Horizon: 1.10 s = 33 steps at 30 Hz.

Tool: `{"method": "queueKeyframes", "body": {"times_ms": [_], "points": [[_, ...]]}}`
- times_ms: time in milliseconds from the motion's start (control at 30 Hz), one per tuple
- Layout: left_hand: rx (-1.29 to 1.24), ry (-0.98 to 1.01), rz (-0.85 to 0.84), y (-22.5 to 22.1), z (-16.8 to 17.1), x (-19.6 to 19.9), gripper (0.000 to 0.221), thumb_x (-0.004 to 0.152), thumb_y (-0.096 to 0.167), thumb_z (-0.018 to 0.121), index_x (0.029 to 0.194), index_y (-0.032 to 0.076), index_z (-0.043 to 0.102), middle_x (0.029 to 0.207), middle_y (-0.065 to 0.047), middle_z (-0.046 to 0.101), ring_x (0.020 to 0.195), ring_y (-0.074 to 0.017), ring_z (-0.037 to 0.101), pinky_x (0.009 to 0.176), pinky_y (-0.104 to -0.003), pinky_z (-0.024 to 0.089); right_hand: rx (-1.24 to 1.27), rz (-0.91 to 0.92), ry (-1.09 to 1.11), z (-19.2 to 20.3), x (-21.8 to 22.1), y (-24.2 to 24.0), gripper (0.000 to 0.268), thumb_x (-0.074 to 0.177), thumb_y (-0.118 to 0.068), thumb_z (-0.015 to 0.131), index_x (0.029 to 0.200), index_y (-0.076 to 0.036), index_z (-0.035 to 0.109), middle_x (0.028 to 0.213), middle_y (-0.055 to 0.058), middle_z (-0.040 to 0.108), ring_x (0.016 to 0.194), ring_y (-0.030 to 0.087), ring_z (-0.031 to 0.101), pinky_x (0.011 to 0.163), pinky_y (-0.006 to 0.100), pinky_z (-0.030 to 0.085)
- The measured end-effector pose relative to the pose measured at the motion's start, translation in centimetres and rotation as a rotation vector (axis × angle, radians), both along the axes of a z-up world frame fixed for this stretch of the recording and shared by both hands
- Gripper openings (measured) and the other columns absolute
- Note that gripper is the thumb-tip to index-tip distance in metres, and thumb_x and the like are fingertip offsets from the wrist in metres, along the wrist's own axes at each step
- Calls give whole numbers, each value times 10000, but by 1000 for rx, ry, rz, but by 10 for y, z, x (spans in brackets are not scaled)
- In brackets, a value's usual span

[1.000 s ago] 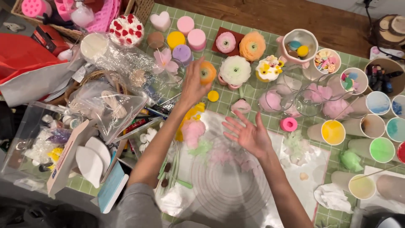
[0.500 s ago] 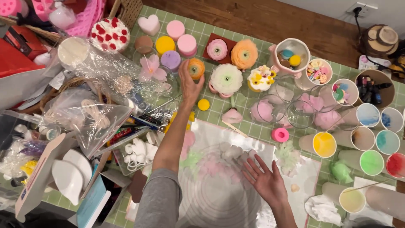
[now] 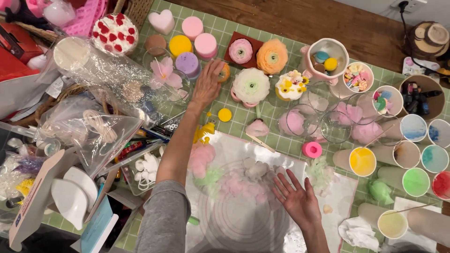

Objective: The recorder is assembling and detailing handmade wax flowers at a studio workbench.

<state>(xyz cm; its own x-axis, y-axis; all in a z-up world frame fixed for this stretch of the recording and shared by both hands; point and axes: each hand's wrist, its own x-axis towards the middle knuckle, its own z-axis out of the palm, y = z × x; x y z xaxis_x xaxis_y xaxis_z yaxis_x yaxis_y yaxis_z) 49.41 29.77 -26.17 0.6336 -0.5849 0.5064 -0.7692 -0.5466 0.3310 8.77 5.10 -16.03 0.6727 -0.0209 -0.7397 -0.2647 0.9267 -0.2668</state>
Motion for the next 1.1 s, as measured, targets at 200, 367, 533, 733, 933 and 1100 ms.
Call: {"method": "queueKeyframes", "body": {"times_ms": [200,367,533,733,933,1100], "points": [[215,-25,-22,3,-21,6,988,754,-164,627,1599,142,219,1616,-158,349,1487,-392,354,1219,-507,351,-13,-3,4,-4,-6,-1,721,1009,-519,379,1554,-51,325,1582,204,387,1456,370,368,1170,552,294],[297,31,-31,2,-10,3,1051,701,-162,632,1608,142,198,1622,-150,336,1512,-390,315,1242,-517,301,12,-3,-18,-8,-7,-1,719,1011,-519,385,1551,-47,328,1572,208,392,1451,376,367,1170,548,289],[392,8,-51,5,-22,6,1021,757,-85,664,1626,148,182,1635,-127,334,1530,-374,290,1237,-539,272,20,-6,-14,-4,-6,1,708,1011,-511,387,1550,-55,334,1572,198,395,1453,371,366,1175,544,288],[571,-56,-16,0,-10,2,977,833,-35,651,1657,159,162,1666,-104,322,1541,-357,273,1240,-546,255,14,-21,-2,0,-13,3,709,1015,-511,381,1548,-46,340,1572,203,401,1451,365,371,1173,539,291],[566,-75,11,2,0,-2,972,826,-25,650,1646,165,164,1695,-98,260,1554,-349,242,1243,-534,230,0,-37,-20,-1,-31,3,696,1020,-491,392,1542,-32,355,1563,218,406,1442,374,381,1163,540,303],[327,-93,49,10,32,-28,881,821,-89,602,1616,115,282,1671,-190,244,1552,-399,248,1250,-547,245,2,-15,-60,-46,-68,-16,591,1034,-406,468,1467,-6,444,1483,202,500,1379,359,467,1179,521,321]]}}
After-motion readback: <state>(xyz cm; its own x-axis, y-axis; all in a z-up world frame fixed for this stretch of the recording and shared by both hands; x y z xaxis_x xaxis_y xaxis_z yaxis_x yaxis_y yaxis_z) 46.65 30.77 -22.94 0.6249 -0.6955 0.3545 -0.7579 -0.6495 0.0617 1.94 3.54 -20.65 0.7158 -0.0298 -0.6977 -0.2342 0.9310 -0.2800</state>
